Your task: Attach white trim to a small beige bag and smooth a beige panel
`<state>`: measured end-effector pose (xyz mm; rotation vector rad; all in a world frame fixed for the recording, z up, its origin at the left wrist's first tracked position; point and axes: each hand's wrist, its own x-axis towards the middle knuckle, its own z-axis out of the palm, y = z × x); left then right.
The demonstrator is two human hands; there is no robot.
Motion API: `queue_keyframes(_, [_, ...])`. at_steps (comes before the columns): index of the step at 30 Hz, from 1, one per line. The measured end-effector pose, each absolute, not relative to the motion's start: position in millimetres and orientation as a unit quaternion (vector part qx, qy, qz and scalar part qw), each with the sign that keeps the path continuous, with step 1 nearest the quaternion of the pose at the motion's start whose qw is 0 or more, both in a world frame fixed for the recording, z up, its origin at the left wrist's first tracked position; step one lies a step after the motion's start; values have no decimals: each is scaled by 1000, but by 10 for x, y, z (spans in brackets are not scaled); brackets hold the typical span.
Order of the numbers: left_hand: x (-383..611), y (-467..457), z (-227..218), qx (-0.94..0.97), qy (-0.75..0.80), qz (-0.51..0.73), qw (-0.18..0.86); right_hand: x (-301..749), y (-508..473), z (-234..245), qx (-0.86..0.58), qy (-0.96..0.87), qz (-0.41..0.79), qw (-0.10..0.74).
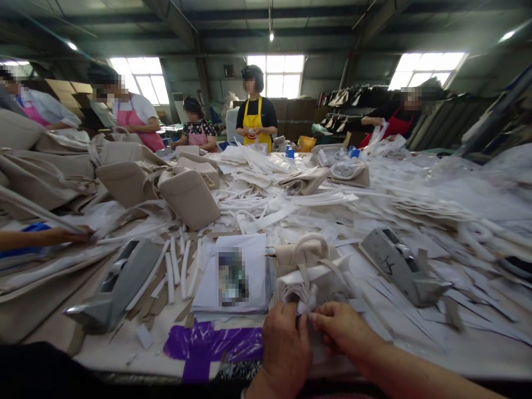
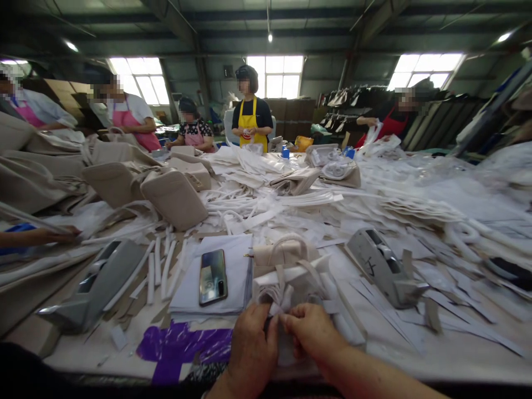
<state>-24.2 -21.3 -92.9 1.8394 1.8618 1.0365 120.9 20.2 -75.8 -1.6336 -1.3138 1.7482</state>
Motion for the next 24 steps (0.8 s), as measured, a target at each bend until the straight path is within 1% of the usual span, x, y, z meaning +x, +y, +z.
queue_keyframes(3, [-267,-203,-923,648,645,361,182,1153,203,-741,-586,-395,672,220])
queue_keyframes(5, [-299,-192,-899,644,639,363,213,1132,214,-762,-569,-402,677,238])
queue_keyframes(10, [-396,-167,-790,604,621,384,319,1146,241,-807,-537,-504,618,276])
queue_keyframes(14, [-468,-134,-704,573,587,404,405,1201,245,-788,-504,-563,570,324])
queue_keyframes(16, [-505,-101,-676,557,560,408,457,1223,246,-769,-502,-561,575,322])
queue_keyframes(21, [-612,-25,-668,510,465,397,605,1212,244,-678,-457,-529,655,286])
queue_keyframes(23, [-645,-33,-659,503,443,396,628,1202,247,-654,-440,-529,665,292])
queue_keyframes(24, [-654,-51,-644,510,446,395,621,1202,252,-653,-443,-528,662,297])
